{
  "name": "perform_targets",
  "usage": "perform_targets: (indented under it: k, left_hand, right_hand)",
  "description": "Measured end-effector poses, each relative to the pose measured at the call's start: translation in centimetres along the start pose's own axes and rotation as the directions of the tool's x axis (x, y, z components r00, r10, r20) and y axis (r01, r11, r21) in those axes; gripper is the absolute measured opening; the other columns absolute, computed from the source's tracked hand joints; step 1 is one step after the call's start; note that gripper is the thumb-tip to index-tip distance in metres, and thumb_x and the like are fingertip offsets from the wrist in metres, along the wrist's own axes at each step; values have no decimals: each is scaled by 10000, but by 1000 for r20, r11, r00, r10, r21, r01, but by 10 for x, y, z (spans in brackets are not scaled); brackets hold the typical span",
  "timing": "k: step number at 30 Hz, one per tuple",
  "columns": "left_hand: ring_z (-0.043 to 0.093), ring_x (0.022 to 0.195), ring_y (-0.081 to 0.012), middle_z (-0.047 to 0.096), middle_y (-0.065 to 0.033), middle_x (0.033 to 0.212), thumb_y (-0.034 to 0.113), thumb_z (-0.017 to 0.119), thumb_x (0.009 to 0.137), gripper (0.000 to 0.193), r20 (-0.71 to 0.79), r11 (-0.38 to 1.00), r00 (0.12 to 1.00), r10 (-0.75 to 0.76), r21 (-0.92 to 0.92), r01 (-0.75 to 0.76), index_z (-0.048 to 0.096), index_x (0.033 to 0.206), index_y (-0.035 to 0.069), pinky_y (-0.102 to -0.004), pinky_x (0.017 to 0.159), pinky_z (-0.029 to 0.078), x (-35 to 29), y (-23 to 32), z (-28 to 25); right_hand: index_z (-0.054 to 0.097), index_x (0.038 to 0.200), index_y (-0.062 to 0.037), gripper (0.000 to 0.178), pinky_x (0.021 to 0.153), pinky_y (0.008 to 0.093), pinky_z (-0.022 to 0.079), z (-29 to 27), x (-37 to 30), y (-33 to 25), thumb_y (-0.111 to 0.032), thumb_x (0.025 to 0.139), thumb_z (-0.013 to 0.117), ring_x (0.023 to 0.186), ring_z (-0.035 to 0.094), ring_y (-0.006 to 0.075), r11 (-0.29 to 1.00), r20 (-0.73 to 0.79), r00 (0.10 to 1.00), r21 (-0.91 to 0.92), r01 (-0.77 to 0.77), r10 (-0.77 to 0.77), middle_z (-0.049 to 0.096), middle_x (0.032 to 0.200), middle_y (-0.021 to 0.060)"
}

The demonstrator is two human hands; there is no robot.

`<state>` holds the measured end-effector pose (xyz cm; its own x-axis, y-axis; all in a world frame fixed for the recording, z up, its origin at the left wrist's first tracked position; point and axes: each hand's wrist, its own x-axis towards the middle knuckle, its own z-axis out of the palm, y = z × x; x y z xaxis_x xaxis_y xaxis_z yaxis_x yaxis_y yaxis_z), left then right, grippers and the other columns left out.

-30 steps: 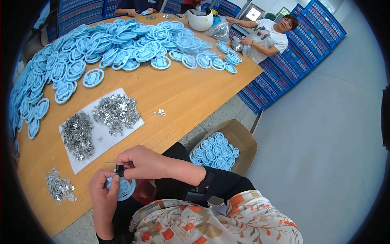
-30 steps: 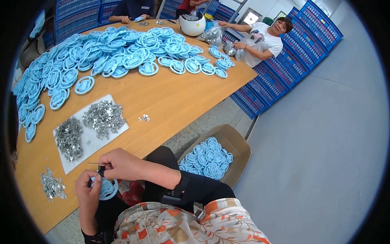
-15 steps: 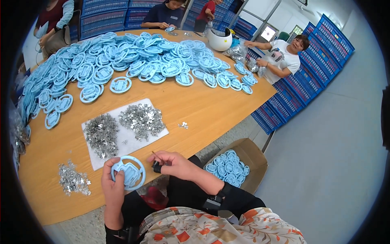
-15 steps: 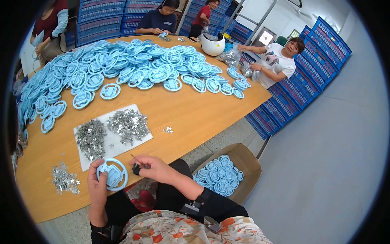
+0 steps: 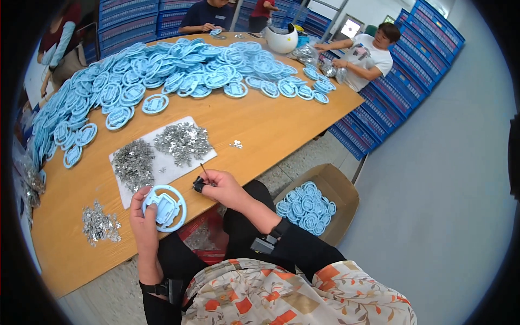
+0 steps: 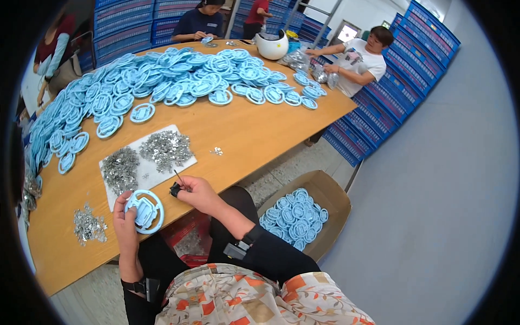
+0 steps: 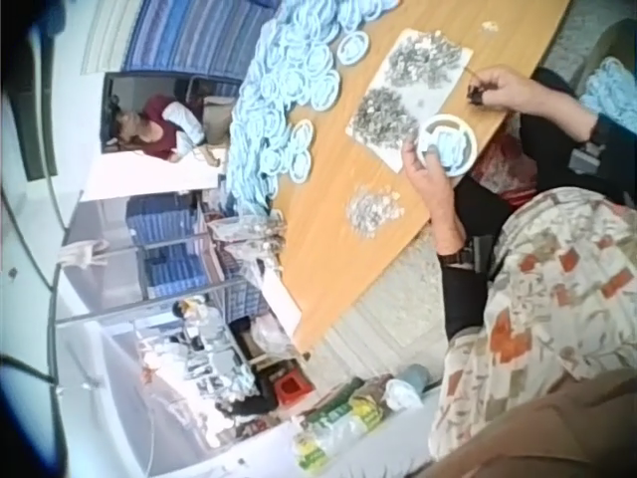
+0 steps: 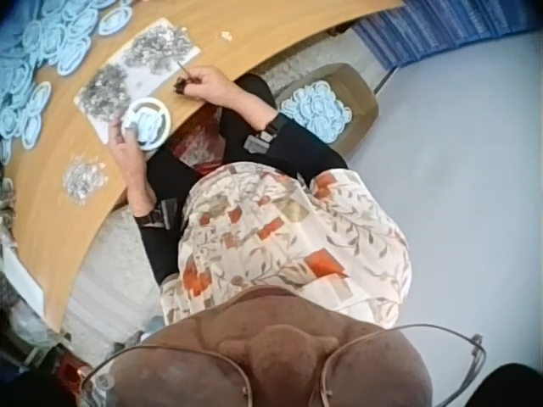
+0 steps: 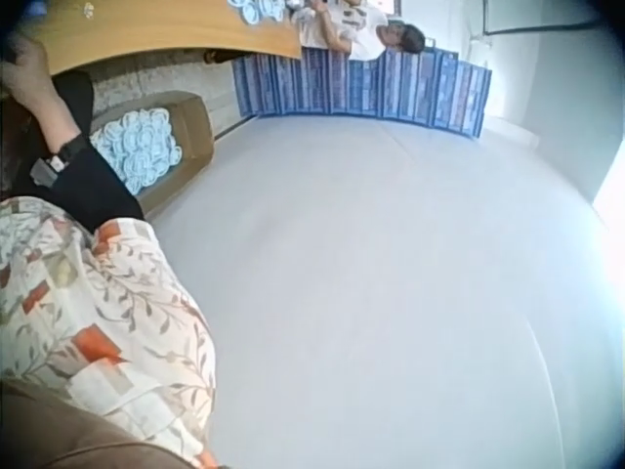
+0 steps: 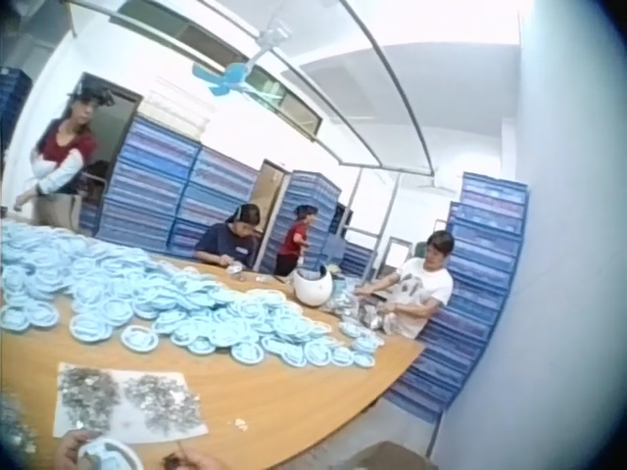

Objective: Assembling small metal decorative pieces into blue plastic circular frames.

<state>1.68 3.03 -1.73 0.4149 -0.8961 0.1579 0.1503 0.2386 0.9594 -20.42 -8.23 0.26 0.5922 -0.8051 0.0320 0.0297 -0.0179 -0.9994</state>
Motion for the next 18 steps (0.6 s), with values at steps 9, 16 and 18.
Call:
perform_targets:
  k: [9, 16, 18]
  left_hand:
    - [591, 975, -127, 604, -90, 1119, 23, 498, 895, 332, 21, 1000, 1000, -6, 25, 6, 535, 1223, -21, -254, 865, 480, -3, 10, 10]
    - [588, 973, -127, 606, -91, 1122, 35, 503, 895, 319, 15, 998, 1000, -25, 52, 24, 558, 1204, -23, -256, 871, 475, 0, 4, 8]
    - [590, 974, -128, 608, -91, 1125, 33, 502, 896, 317, 17, 997, 1000, -23, 68, 21, 561, 1203, -23, -257, 874, 476, 1, 5, 9]
  right_hand:
    - [604, 897, -55, 88, 494, 178, 333, 0, -1, 4, -113, 890, 669, 589, 421, -14, 993, 25, 997, 89, 73, -76, 510, 723, -90]
    - [594, 878, -50, 82, 526, 184, 345, -5, 6, 18, -99, 890, 659, 624, 417, -10, 985, 47, 991, 128, 117, -124, 491, 735, -92]
    - [606, 862, -21, 81, 591, 199, 386, -5, 7, 18, -82, 867, 659, 674, 427, 5, 980, 35, 985, 110, 164, -169, 496, 732, -86]
